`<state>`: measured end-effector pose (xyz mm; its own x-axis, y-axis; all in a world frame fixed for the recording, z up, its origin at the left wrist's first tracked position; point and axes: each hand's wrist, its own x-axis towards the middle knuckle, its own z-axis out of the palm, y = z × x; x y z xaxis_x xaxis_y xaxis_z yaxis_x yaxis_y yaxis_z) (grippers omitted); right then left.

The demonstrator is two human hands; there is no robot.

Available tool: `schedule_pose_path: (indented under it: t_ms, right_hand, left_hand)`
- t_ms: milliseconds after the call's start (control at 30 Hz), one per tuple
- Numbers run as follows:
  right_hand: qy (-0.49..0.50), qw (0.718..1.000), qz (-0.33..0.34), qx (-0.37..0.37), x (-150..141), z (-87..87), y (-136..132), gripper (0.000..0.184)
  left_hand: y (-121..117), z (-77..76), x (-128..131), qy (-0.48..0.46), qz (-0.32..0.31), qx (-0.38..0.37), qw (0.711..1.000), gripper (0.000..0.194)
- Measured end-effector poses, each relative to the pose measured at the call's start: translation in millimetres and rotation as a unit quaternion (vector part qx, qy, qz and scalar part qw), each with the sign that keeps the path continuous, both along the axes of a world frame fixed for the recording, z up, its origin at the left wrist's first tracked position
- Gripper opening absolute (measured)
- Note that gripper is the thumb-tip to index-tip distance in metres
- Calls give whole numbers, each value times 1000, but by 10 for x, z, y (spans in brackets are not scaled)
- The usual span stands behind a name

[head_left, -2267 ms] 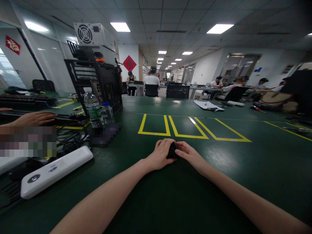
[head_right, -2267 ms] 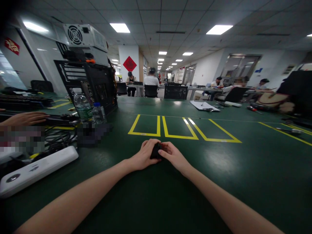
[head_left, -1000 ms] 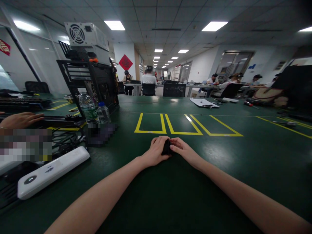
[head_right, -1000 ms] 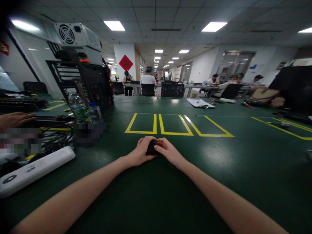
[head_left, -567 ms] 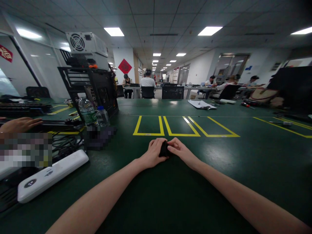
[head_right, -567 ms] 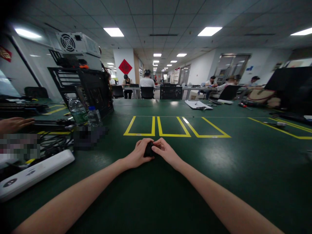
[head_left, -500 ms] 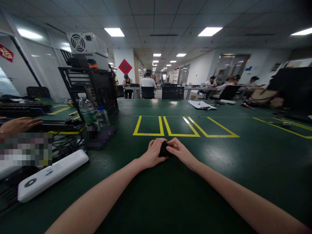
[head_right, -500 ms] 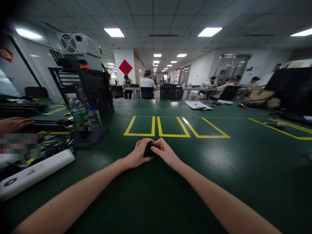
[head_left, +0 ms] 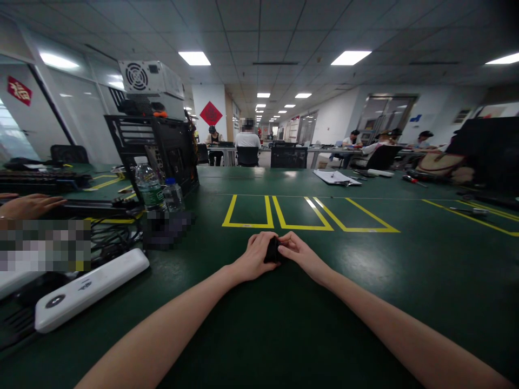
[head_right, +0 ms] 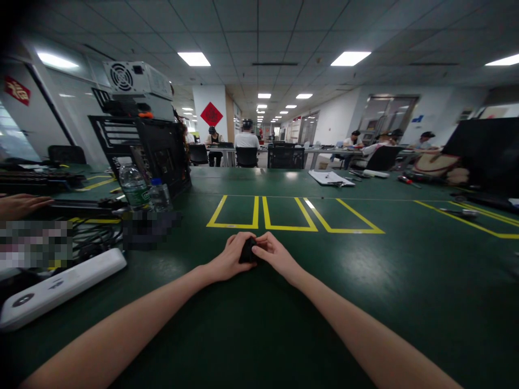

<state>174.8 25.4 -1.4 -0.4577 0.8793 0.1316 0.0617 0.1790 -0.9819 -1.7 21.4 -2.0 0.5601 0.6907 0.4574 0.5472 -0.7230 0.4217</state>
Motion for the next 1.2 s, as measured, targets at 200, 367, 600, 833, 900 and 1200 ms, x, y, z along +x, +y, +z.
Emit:
schedule_pose_path:
  t_ms: [200,367,600,833,900,1200]
  right_hand:
    - [-9,1000,-25,2,-38,-23,8,27]
    - [1,1000,22,3,-18,-20,21,29]
    - [4,999,37,-10,16,-10,7,32]
    - [-8,1000,-21,5,-24,-36,16,26]
    - [-17,1000,-25,4,-22,-38,27,28]
    - [23,998,50,-1,17,-16,11,35]
  left_hand:
    - [18,-30,11,-5,-2,10,1000,57]
    - [30,-50,13,-6,-1,12,1000,57]
    - [19,-34,4,-5,-1,8,1000,55]
    - [20,-26,10,-4,-2,3,1000,57]
    - [17,-26,10,-2,-2,-1,1000,58]
    - [24,-39,-1,-9,-9,10,1000,58]
